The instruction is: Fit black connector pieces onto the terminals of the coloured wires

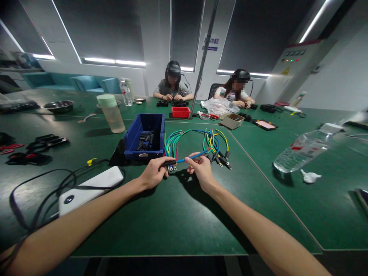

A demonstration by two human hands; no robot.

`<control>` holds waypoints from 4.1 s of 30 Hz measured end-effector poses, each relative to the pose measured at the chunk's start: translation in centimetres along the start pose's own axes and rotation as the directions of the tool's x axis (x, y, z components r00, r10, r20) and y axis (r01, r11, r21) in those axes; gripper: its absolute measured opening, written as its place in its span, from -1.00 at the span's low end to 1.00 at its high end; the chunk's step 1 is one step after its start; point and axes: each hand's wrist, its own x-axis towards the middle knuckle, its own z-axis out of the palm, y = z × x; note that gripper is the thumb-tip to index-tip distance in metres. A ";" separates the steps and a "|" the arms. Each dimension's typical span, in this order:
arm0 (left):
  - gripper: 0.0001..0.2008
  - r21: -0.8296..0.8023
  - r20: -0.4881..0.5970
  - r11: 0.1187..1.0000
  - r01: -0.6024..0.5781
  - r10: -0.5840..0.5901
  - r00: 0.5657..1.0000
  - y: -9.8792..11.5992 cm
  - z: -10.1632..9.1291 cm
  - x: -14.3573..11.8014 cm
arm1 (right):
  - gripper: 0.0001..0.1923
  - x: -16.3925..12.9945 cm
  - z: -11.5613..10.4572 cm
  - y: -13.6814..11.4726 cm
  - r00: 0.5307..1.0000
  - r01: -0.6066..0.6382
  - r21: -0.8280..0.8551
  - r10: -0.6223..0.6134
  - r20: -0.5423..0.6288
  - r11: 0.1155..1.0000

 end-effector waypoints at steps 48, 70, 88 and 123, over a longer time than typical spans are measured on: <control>-0.49 0.006 0.042 1.000 0.005 -0.005 0.999 0.0 -0.1 -0.1 | -0.63 0.2 -0.3 -0.1 0.999 -0.046 0.032 0.045 0.008 0.998; -0.56 0.106 0.100 0.994 0.004 -0.014 0.995 -0.1 0.2 -0.2 | -0.62 -0.2 0.2 -0.2 0.996 -0.031 -0.038 0.034 0.080 0.999; -0.57 0.074 0.099 0.997 0.014 -0.022 0.995 0.0 0.2 -0.2 | -0.65 -0.1 0.1 -0.1 0.995 -0.053 -0.017 0.054 0.084 0.998; -0.58 0.062 0.106 0.998 0.017 -0.024 0.994 0.4 0.1 -0.2 | -0.60 -0.2 0.2 -0.1 0.995 -0.036 -0.050 0.040 0.090 0.998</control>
